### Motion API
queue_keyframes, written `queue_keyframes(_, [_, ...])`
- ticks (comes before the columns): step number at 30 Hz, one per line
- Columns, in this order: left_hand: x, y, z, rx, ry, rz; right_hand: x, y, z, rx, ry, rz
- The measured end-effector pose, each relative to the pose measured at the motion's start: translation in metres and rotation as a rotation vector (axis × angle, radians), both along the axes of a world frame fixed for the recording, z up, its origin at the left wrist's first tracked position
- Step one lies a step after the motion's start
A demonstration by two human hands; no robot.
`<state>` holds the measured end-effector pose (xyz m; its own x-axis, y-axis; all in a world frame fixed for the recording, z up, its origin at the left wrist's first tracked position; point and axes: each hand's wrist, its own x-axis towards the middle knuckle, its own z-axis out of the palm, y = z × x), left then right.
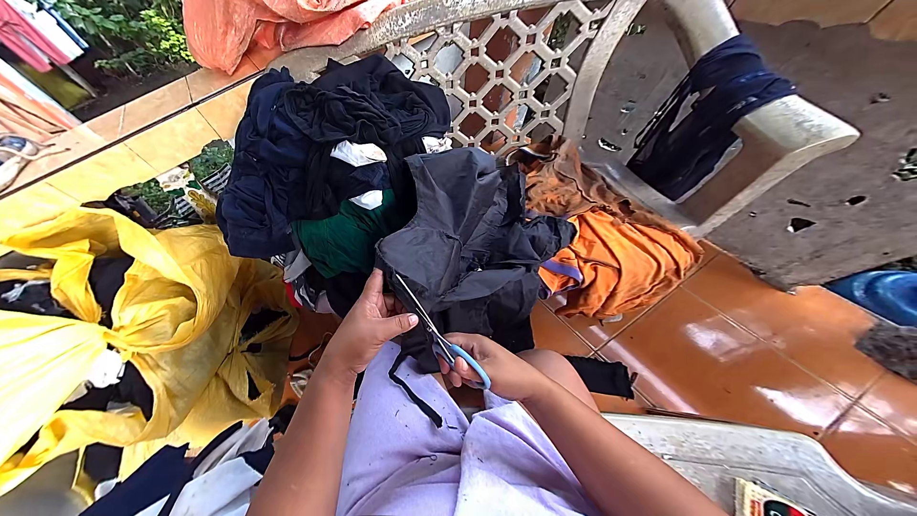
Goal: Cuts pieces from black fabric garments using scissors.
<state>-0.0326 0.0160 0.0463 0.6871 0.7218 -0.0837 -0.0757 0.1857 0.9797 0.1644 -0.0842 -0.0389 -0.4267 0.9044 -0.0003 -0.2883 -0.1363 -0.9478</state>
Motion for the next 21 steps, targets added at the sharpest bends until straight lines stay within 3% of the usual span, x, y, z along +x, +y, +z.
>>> queue_keyframes(21, [0.0006, -0.0034, -0.0036, -0.034, -0.045, -0.105, -0.0009, -0.003, 0.0024, 0.127, -0.092, -0.066])
